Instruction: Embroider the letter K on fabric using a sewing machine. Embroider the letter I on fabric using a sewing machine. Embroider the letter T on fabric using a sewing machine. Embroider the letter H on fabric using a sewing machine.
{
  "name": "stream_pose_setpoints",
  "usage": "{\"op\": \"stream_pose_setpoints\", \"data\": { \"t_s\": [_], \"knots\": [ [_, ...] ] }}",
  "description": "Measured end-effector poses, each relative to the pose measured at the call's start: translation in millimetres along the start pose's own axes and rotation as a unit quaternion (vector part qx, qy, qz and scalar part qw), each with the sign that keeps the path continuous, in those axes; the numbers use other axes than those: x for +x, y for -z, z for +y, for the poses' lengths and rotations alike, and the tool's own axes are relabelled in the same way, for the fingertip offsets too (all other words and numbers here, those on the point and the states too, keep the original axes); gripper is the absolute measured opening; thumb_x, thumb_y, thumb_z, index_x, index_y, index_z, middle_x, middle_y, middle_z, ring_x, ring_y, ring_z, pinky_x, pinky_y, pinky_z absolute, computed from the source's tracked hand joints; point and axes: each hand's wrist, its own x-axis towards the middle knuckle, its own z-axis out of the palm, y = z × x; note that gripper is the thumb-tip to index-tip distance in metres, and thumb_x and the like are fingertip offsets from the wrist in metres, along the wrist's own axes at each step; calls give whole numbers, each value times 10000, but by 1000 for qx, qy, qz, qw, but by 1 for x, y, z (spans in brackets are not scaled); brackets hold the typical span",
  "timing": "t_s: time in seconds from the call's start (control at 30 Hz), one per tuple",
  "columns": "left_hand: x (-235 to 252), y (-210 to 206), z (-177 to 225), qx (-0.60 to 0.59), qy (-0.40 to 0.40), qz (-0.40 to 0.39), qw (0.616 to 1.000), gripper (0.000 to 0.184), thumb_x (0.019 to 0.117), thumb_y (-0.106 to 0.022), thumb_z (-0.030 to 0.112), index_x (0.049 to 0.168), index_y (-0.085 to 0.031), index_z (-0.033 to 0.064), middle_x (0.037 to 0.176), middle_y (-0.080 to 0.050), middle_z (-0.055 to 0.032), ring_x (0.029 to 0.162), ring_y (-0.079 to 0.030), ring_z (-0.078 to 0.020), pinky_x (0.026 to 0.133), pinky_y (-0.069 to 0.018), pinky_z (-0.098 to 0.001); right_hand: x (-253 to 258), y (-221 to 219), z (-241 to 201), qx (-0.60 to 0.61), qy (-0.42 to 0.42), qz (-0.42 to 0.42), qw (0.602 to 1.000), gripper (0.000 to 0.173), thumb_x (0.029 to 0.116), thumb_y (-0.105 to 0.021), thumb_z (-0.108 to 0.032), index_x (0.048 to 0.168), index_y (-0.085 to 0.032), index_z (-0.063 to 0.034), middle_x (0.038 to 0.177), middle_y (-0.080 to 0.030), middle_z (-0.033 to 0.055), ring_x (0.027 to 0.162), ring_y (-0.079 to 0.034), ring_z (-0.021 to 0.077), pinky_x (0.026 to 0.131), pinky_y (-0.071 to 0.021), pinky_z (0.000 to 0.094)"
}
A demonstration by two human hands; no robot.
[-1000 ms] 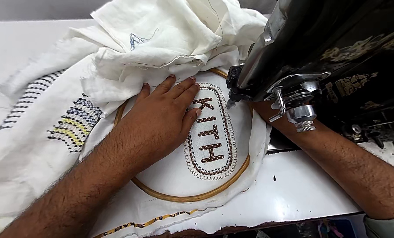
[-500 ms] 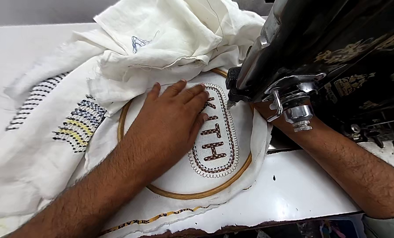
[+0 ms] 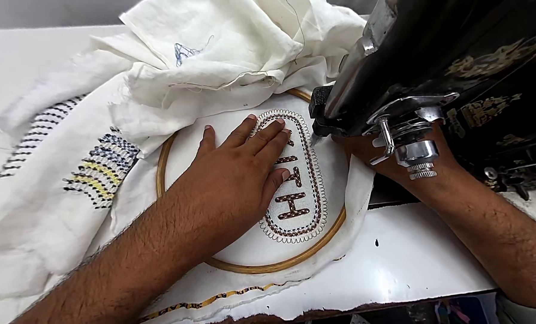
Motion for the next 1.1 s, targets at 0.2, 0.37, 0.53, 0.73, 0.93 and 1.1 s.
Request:
{"op": "stream_pose_setpoints", "data": {
  "t_s": [0.2, 0.37, 0.53, 0.73, 0.93, 1.1],
  "knots": [
    [-2, 1, -3, -4, 5, -9, 1000, 607, 1082, -253, 502, 1593, -415, 218, 1663, -361, 44, 1549, -303, -292, 1124, -237, -782, 0, -41, 39, 50, -36, -17, 998, 356, 849, -762, -360, 1065, -706, -83, 1007, -698, 106, 998, -673, 230, 851, -542, 489],
    [-1, 0, -4, -4, 4, 0, 1000, 606, 1084, -250, 495, 1593, -415, 211, 1660, -368, 39, 1546, -310, -291, 1122, -239, -782, 2, -43, 39, 46, -33, -12, 998, 372, 853, -750, -397, 1045, -710, -82, 978, -699, 103, 958, -678, 219, 826, -545, 468],
    [1, -3, -2, -4, 4, 14, 1000, 601, 1085, -259, 487, 1583, -434, 199, 1655, -381, 31, 1541, -323, -295, 1123, -237, -783, 2, -70, 80, 114, 114, 127, 979, 281, 830, -758, -464, 956, -694, -221, 861, -650, -56, 831, -636, 51, 668, -523, 266],
    [2, -3, -2, -6, 0, 14, 1000, 594, 1085, -265, 487, 1576, -445, 205, 1655, -380, 32, 1545, -314, -293, 1130, -230, -777, 3, -3, 2, 20, 21, 25, 999, 303, 852, -733, -347, 948, -715, -61, 890, -703, 96, 877, -679, 183, 772, -525, 394],
    [6, 1, -11, -7, -28, 18, 999, 588, 1081, -298, 499, 1556, -475, 201, 1634, -417, 23, 1520, -359, -301, 1130, -313, -691, 2, -5, 5, 5, 33, 17, 999, 312, 851, -739, -333, 961, -719, -42, 915, -706, 138, 898, -682, 248, 786, -518, 454],
    [16, 6, -38, -49, -56, 71, 995, 464, 1070, -406, 357, 1420, -614, 134, 1520, -554, -41, 1379, -525, -301, 999, -432, -606, 2, -6, 11, -8, 22, -5, 1000, 333, 853, -748, -333, 964, -713, -21, 943, -702, 178, 941, -680, 309, 819, -517, 520]
  ]
}}
